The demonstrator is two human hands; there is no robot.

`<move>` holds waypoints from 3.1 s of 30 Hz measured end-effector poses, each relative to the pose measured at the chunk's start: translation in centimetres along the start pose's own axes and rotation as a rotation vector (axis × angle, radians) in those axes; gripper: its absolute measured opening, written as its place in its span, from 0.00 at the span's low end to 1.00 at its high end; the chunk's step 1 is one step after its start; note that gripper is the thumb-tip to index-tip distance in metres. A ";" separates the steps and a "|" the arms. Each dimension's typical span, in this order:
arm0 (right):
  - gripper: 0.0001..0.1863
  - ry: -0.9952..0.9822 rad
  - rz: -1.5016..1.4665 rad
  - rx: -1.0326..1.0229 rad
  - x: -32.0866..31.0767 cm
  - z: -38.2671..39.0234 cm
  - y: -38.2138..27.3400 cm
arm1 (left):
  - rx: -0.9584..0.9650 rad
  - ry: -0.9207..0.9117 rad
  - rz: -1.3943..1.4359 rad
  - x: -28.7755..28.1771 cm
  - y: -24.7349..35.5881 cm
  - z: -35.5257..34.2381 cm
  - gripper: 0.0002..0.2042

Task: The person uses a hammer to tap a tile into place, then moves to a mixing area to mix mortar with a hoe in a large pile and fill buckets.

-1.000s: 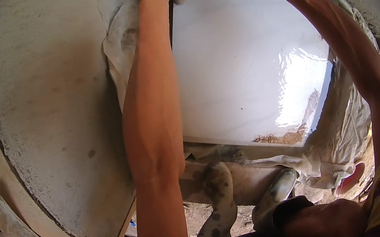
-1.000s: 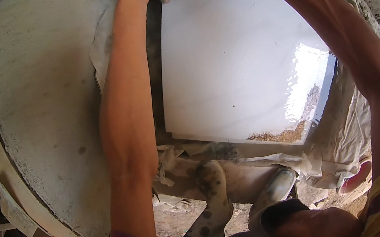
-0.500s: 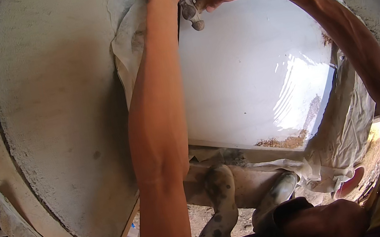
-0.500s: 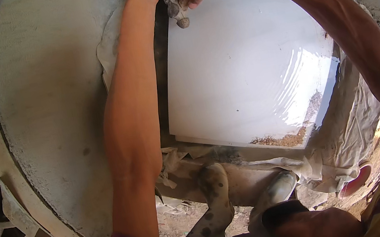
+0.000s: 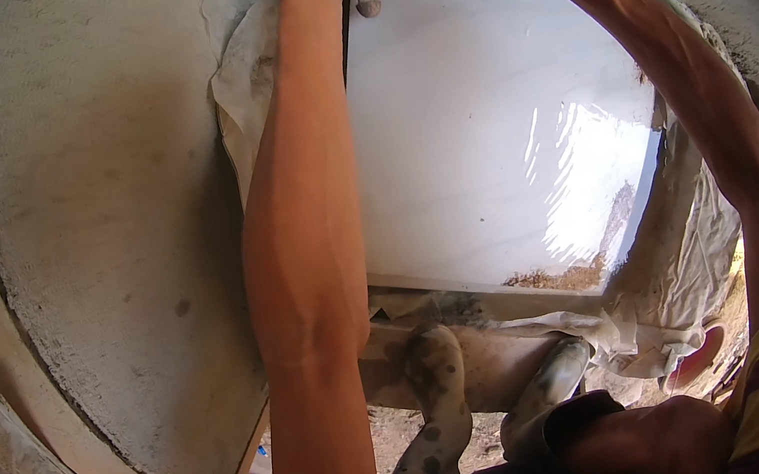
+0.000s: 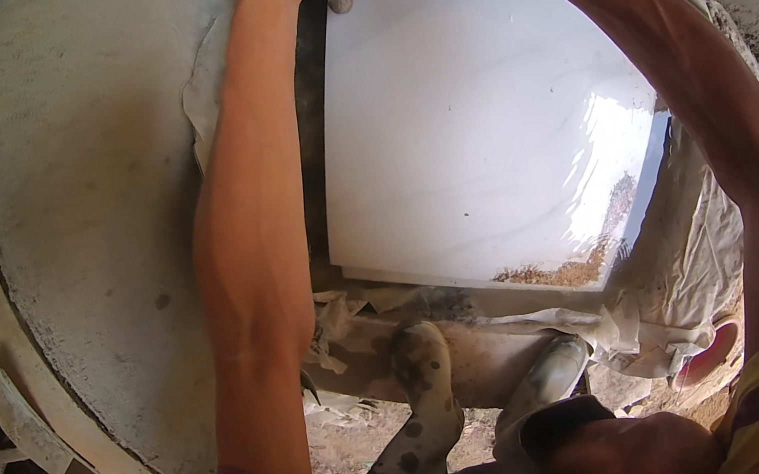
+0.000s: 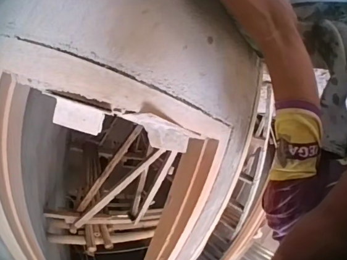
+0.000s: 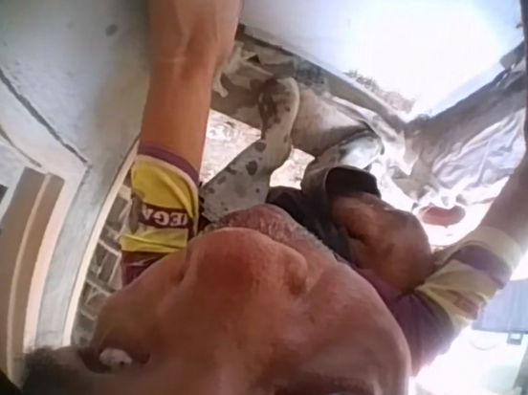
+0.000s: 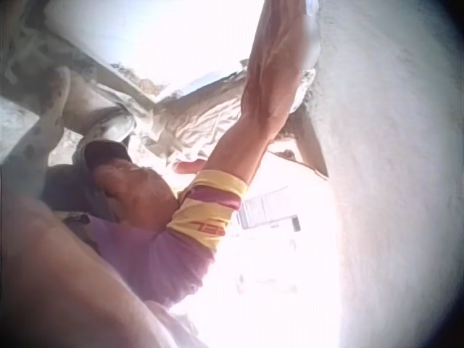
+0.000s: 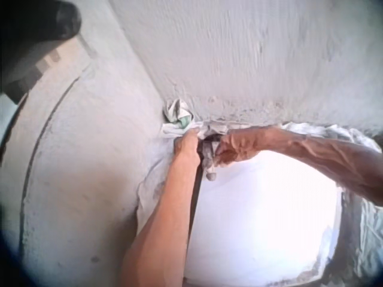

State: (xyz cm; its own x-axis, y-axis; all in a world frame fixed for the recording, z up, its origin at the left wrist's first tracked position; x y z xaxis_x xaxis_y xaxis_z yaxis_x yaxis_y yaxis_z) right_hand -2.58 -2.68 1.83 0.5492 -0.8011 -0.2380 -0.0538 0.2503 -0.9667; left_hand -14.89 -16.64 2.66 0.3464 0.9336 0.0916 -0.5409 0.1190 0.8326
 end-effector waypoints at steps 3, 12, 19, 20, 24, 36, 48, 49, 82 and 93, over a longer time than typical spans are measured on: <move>0.07 -0.004 0.516 0.234 -2.5 -0.7 -4.6 | 0.004 0.049 -0.030 0.1 1.5 -0.3 0.18; 0.08 0.168 0.365 0.261 -1.6 -0.3 -4.9 | 0.038 -0.034 0.145 -0.8 0.2 -1.5 0.15; 0.08 -0.020 0.405 0.143 -1.5 -0.6 -5.5 | -0.009 -0.023 0.078 0.4 0.5 -1.5 0.12; 0.09 0.044 0.487 0.187 -1.0 -0.8 -5.4 | 0.065 -0.071 0.183 0.1 0.4 -1.6 0.12; 0.12 0.050 0.720 0.343 0.4 -1.2 -5.4 | -0.032 -0.015 0.068 -0.8 0.3 -2.2 0.13; 0.22 0.365 0.578 0.530 10.0 11.2 -11.4 | 0.304 0.010 -0.265 -1.1 -3.1 3.2 0.14; 0.19 0.639 0.196 0.918 26.6 33.0 -21.3 | 0.692 -1.111 -1.144 23.0 -11.7 15.8 0.14; 0.19 0.654 0.156 0.937 27.8 34.3 -22.0 | 0.692 -1.154 -1.193 25.5 -13.0 16.3 0.14; 0.28 1.040 -0.506 1.249 36.9 39.6 -26.8 | -0.156 -0.681 0.055 39.5 -26.1 32.0 0.26; 0.30 1.045 -0.559 1.266 36.8 40.1 -27.0 | 0.779 0.350 -0.910 7.2 -14.9 20.5 0.23</move>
State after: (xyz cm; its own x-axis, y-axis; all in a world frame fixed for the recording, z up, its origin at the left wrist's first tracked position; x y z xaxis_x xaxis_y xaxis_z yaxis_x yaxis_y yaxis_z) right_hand 52.48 -17.10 23.00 -0.4837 -0.7895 -0.3777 0.8539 -0.3312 -0.4014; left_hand 11.44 -18.60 2.13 0.0693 0.6713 -0.7380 0.4269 0.6487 0.6301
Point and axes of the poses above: each hand's wrist, its own z-axis away from the middle knuckle, its own x-axis out of the palm, y = z × x, the point moved 1 cm from there along -z, towards the middle knuckle, and after that the axes turned 5 degrees about -y, right-handed, at the moved point
